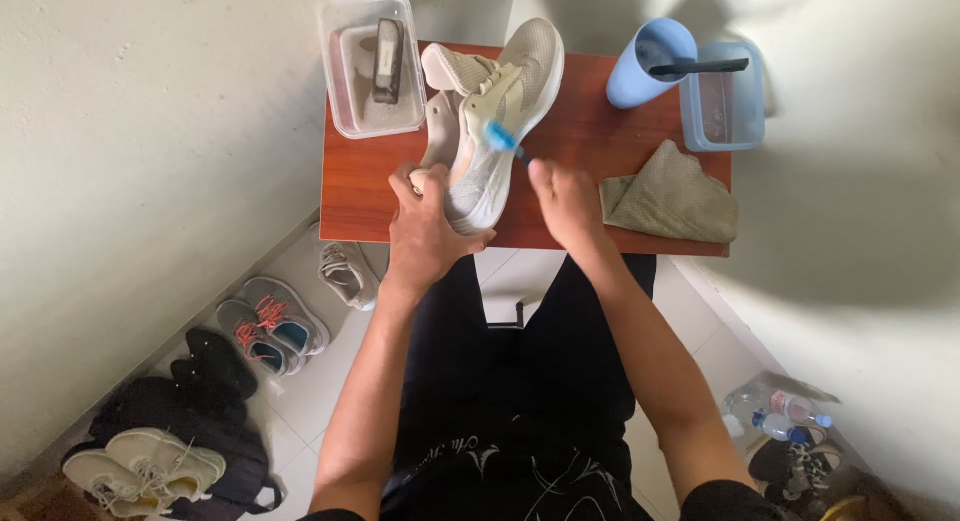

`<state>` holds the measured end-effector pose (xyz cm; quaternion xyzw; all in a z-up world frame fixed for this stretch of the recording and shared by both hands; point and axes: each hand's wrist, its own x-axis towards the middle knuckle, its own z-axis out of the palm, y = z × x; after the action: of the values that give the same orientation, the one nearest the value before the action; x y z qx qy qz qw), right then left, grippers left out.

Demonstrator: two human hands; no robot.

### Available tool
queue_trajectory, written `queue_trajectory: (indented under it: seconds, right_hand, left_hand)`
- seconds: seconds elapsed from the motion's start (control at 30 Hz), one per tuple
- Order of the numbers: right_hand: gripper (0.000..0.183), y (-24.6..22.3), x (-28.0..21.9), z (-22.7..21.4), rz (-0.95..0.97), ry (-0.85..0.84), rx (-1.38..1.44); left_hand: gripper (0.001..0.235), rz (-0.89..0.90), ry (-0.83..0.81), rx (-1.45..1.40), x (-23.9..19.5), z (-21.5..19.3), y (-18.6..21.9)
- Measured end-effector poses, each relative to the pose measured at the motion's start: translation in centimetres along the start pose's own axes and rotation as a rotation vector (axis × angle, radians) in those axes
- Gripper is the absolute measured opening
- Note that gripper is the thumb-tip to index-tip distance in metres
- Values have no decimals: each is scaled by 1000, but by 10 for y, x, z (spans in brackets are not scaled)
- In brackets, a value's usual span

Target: The person scrubs a white sneaker with a blue toothbrush, repeatedly dipping the brush into a blue cup of water. After scrubbing, the person wipes the shoe with a cloth. The shoe is held over a wooden table with cleaning supplies nearby.

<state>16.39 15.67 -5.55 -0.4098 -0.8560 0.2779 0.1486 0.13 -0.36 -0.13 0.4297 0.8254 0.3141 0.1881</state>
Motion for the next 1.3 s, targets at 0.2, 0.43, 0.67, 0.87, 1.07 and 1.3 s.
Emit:
queue_trajectory:
  seconds: [0.2, 0.43, 0.67, 0.87, 1.07, 1.3]
  right_hand:
    - [68, 20, -7, 19, -15, -33, -15]
    - [72, 12, -22, 12, -102, -168, -93]
    - [63, 26, -8, -6, -207, -41, -248]
    - [63, 23, -8, 2, -384, -15, -314]
    - [64, 44, -1, 8, -446, 69, -320]
    - [59, 74, 2, -2, -463, 223, -356]
  left_hand:
    - [107, 12, -9, -10, 0, -1, -4]
    - [106, 6, -15, -63, 3, -3, -8]
    - [106, 45, -19, -18, 2, 1, -10]
    - [105, 66, -3, 2, 0, 3, -9]
    - [103, 95, 32, 42, 0, 5, -9]
    - [106, 104, 37, 23, 3, 12, -17]
